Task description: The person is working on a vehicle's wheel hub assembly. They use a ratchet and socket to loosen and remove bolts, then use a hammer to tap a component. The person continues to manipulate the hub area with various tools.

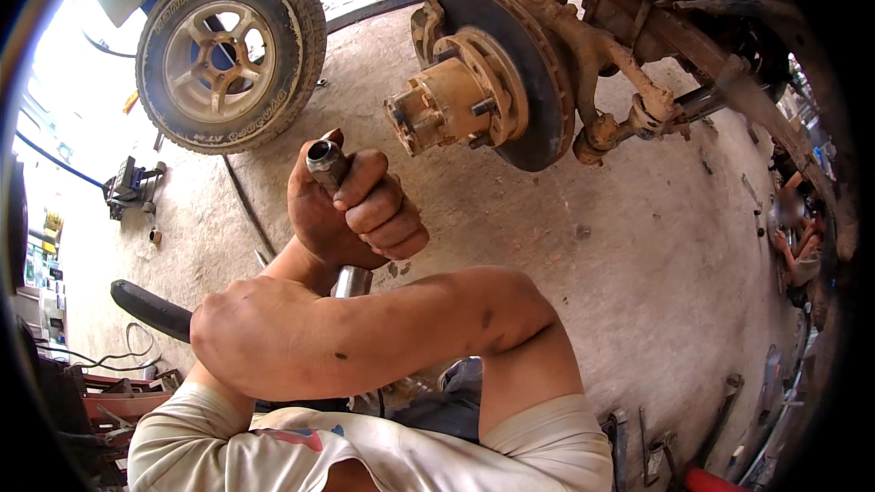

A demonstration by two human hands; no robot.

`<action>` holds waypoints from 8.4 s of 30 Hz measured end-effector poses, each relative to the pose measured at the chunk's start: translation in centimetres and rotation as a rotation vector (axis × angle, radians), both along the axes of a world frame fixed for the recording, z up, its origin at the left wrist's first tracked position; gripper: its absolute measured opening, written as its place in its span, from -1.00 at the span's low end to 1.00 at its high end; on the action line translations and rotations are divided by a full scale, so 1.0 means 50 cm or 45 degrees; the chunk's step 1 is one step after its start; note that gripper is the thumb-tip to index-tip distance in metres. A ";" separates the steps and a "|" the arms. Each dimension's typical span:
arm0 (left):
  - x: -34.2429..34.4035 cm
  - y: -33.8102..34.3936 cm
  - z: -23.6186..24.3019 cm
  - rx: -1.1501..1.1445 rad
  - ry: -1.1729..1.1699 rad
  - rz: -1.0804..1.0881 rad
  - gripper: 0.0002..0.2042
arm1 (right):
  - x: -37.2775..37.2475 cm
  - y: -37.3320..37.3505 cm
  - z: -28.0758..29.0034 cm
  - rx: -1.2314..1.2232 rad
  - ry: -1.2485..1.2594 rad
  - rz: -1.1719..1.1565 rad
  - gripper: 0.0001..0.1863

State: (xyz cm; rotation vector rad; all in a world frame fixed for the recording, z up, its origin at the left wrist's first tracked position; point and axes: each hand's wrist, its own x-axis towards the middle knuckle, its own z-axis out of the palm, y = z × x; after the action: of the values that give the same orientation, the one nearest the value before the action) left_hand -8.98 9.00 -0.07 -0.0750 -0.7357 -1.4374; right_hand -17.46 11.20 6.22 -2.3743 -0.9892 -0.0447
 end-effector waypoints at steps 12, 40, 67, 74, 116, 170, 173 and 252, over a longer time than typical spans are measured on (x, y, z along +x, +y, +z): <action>-0.003 -0.008 -0.003 -0.116 -0.056 -0.035 -0.56 | -0.003 -0.008 0.000 -0.010 0.023 -0.005 -0.77; 0.271 0.585 -0.244 0.101 0.197 1.180 -0.52 | 0.316 0.139 -0.267 -0.984 0.954 0.058 -0.65; 0.058 0.399 0.023 -0.645 0.238 -0.113 -0.52 | -0.118 0.124 -0.327 -0.664 0.517 -0.749 -0.64; 0.020 0.362 -0.053 -0.267 0.242 0.143 -0.55 | -0.166 0.187 -0.250 -0.730 1.347 -0.771 -0.65; -0.009 0.304 -0.131 -0.135 0.455 -0.188 -0.40 | -0.165 0.097 -0.326 -0.504 1.167 -0.622 -0.70; -0.019 0.308 -0.127 -0.093 0.331 -0.160 -0.39 | -0.143 0.125 -0.255 -0.625 1.370 -0.622 -0.68; -0.019 0.309 -0.124 -0.066 0.335 -0.161 -0.39 | -0.148 0.122 -0.266 -0.620 1.360 -0.601 -0.68; -0.104 0.258 -0.144 1.124 -0.326 0.607 -0.59 | -0.162 0.115 -0.288 -0.735 1.148 -0.210 -0.76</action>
State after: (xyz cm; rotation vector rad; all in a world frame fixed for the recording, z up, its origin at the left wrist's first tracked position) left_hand -14.16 21.88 -7.25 0.9194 -0.2359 -1.2029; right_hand -25.55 16.95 -8.19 -2.5003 -0.3750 1.2758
